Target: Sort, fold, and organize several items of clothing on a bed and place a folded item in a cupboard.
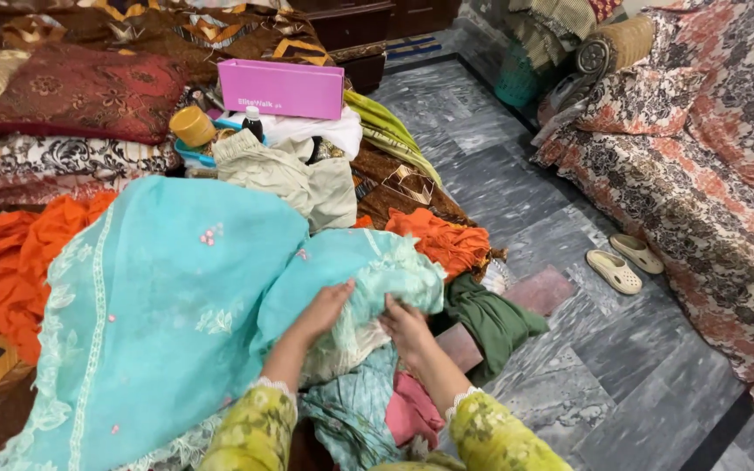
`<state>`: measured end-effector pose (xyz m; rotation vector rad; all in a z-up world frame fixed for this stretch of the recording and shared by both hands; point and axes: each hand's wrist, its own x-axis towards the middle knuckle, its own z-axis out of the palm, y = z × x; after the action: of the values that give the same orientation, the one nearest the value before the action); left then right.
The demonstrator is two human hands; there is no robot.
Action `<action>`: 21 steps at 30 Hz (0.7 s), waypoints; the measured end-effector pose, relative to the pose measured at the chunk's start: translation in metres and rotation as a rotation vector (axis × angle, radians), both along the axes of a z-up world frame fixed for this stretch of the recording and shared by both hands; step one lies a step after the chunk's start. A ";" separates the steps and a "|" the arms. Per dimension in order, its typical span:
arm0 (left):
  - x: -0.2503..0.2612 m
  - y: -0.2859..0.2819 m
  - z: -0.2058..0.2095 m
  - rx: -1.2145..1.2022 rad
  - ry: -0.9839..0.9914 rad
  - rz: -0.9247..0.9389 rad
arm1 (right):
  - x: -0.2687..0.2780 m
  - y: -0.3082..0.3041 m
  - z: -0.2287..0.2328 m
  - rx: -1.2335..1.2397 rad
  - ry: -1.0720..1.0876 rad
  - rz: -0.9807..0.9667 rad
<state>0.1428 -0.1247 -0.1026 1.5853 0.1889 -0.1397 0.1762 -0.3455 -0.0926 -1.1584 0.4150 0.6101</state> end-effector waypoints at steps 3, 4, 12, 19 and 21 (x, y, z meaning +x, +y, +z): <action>-0.034 -0.022 0.066 0.357 -0.036 -0.129 | 0.019 -0.026 -0.078 -0.022 -0.202 -0.012; -0.041 -0.025 0.084 0.356 -0.040 -0.136 | 0.017 -0.025 -0.065 -0.024 -0.204 -0.020; -0.053 -0.014 0.085 0.791 -0.145 -0.163 | 0.058 -0.088 -0.117 -0.241 -0.494 -0.299; -0.042 -0.022 0.137 1.039 0.149 -0.239 | 0.012 -0.078 0.035 -0.114 -0.181 -0.192; -0.024 -0.029 0.110 1.175 -0.104 -0.134 | 0.011 -0.085 0.022 -0.311 -0.175 0.120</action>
<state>0.1188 -0.1535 0.0071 2.7708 0.0725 -0.0396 0.1873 -0.4309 -0.0707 -1.5305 0.2980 0.5538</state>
